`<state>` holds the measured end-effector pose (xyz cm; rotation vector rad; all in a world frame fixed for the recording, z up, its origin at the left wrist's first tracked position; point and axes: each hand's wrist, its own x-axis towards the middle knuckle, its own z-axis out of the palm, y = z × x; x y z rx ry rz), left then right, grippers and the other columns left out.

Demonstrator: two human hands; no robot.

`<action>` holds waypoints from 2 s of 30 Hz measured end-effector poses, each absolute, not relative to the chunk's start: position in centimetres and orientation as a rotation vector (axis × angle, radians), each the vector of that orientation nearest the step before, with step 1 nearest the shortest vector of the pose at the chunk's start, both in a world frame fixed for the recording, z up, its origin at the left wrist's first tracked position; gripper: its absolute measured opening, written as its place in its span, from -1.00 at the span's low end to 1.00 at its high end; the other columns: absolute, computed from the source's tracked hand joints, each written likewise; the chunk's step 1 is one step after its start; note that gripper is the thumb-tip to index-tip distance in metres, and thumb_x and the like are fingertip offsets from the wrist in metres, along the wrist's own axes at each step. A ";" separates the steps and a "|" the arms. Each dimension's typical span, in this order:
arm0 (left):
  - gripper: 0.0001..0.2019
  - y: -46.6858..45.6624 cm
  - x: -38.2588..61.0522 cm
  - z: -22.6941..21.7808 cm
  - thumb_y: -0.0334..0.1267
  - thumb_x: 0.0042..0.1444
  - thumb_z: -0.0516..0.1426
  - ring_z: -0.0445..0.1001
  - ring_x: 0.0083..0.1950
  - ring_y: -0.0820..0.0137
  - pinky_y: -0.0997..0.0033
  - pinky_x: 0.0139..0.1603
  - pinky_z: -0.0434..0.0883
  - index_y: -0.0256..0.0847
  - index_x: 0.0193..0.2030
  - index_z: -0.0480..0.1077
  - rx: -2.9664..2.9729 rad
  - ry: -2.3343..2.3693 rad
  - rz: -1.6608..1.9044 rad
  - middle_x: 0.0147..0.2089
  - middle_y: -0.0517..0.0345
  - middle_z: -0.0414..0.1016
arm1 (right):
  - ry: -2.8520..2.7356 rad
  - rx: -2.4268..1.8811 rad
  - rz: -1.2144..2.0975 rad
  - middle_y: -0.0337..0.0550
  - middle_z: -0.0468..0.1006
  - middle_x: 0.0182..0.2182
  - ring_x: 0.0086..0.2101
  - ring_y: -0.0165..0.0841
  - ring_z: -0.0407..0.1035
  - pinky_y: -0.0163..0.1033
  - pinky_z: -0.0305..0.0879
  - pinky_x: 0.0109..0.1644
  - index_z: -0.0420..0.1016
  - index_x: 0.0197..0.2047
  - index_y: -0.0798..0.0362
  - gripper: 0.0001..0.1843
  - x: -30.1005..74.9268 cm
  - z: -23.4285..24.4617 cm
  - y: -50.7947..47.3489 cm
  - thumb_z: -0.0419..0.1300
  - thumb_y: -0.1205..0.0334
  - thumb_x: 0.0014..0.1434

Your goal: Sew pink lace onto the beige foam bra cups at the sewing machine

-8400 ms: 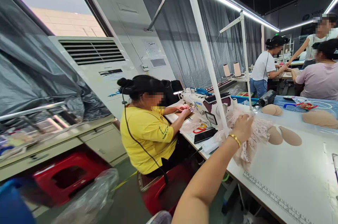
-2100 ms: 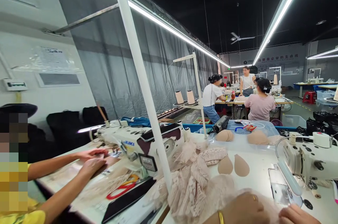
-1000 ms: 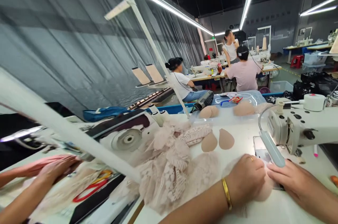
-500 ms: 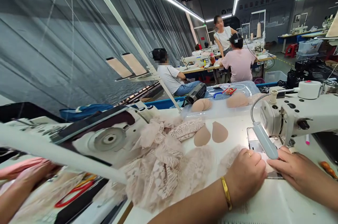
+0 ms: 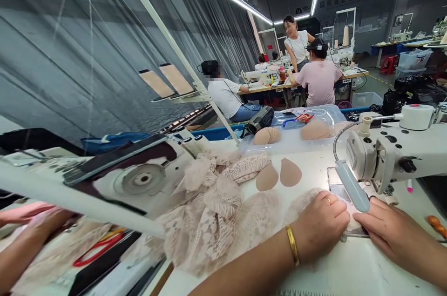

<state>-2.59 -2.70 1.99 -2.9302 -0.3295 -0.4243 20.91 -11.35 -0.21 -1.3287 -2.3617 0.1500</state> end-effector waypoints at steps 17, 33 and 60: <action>-0.82 -2.3 -1.9 1.4 -0.30 0.39 0.10 0.41 -0.16 0.27 0.22 -0.10 0.29 -0.21 -0.29 0.34 -3.003 -0.395 -0.381 -0.20 0.09 0.50 | -2.345 -1.302 0.071 -0.06 0.60 -0.19 -0.18 -0.17 0.47 -0.14 0.41 -0.20 0.52 -0.19 -0.08 -0.66 21.4 -0.6 -11.0 0.00 0.50 0.32; -0.83 0.9 -0.5 0.4 -0.29 0.46 0.05 0.55 -0.04 0.26 0.21 0.13 0.42 -0.23 -0.15 0.44 -3.109 -0.255 -0.488 -0.07 0.00 0.62 | -2.280 -1.410 0.028 -0.12 0.56 -0.23 -0.28 -0.23 0.48 -0.21 0.35 -0.35 0.48 -0.17 -0.08 -0.71 21.7 -1.5 -10.1 -0.01 0.44 0.37; -0.80 2.4 -0.4 0.4 -0.35 0.45 0.05 0.52 -0.03 0.29 0.25 0.16 0.38 -0.26 -0.12 0.50 -3.058 -0.252 -0.490 -0.06 0.04 0.62 | -2.329 -1.445 -0.223 -0.19 0.42 -0.36 -0.50 -0.32 0.27 -0.20 0.12 -0.44 0.41 -0.23 -0.04 -0.70 21.9 -2.3 -10.0 -0.04 0.50 0.34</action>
